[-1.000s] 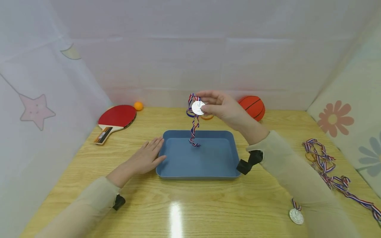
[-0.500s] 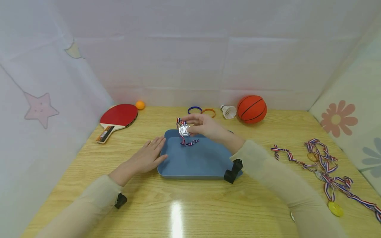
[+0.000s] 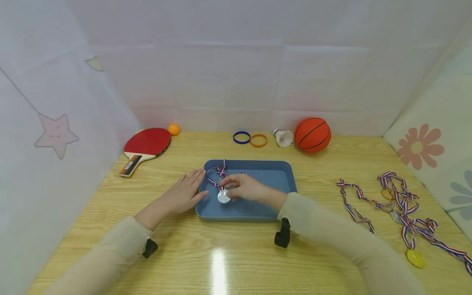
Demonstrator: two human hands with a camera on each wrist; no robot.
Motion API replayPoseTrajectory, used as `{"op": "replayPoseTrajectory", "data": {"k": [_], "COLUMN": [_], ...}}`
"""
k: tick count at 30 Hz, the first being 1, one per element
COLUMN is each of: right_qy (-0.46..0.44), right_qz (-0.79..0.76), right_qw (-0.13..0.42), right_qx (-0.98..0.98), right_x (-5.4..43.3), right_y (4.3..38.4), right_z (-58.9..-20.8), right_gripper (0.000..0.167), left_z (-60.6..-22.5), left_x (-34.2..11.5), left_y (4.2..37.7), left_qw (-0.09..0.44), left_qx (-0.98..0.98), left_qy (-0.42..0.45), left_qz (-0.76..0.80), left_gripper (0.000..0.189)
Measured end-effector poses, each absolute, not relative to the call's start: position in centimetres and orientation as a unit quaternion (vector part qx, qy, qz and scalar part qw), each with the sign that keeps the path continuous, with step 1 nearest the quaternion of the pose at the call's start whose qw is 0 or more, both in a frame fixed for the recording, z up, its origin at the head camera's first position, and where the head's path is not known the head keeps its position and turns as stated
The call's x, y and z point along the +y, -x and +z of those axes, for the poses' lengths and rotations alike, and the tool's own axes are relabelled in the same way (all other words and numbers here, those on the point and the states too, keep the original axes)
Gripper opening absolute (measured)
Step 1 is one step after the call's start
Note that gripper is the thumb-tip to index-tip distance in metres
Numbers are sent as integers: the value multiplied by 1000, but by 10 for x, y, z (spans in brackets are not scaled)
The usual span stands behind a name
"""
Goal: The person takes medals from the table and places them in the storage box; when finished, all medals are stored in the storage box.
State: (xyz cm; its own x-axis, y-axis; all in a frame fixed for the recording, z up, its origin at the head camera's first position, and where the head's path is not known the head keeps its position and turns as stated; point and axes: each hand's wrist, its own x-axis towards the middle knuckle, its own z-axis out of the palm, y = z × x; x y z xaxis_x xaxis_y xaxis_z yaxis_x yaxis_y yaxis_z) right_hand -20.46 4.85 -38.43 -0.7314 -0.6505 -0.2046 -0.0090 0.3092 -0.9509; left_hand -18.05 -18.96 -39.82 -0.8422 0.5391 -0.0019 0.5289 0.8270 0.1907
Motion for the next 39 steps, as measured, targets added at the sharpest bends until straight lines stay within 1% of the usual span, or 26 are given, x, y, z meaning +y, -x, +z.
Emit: {"op": "replayPoseTrajectory", "data": {"k": [5,9,22,32,39], "right_qy": [212,208,217,225,221], "right_qz": [-537,-532,-537,-526,-540], "right_qw": [319,324,306,284,289], "right_qx": [752,754,756,769,759], "right_x": [39,32,16,11,11], "right_y": [194,188,181,185,184], "right_z": [-398,-402,-410,-411,-412], "right_gripper": [32,31,21,20,23], "left_z": [-398,-398,-398,-399,-401], "left_x": [-190,-190,-190,-190,-190], "left_y": [180,180,180,180,180], "left_qw": [27,24,23,14,6], "left_qx": [954,953,953,954,953], "left_qy": [-285,-289,-291,-291,-296], "left_qz": [87,85,81,73,70], "left_gripper": [69,68,66,64,64]}}
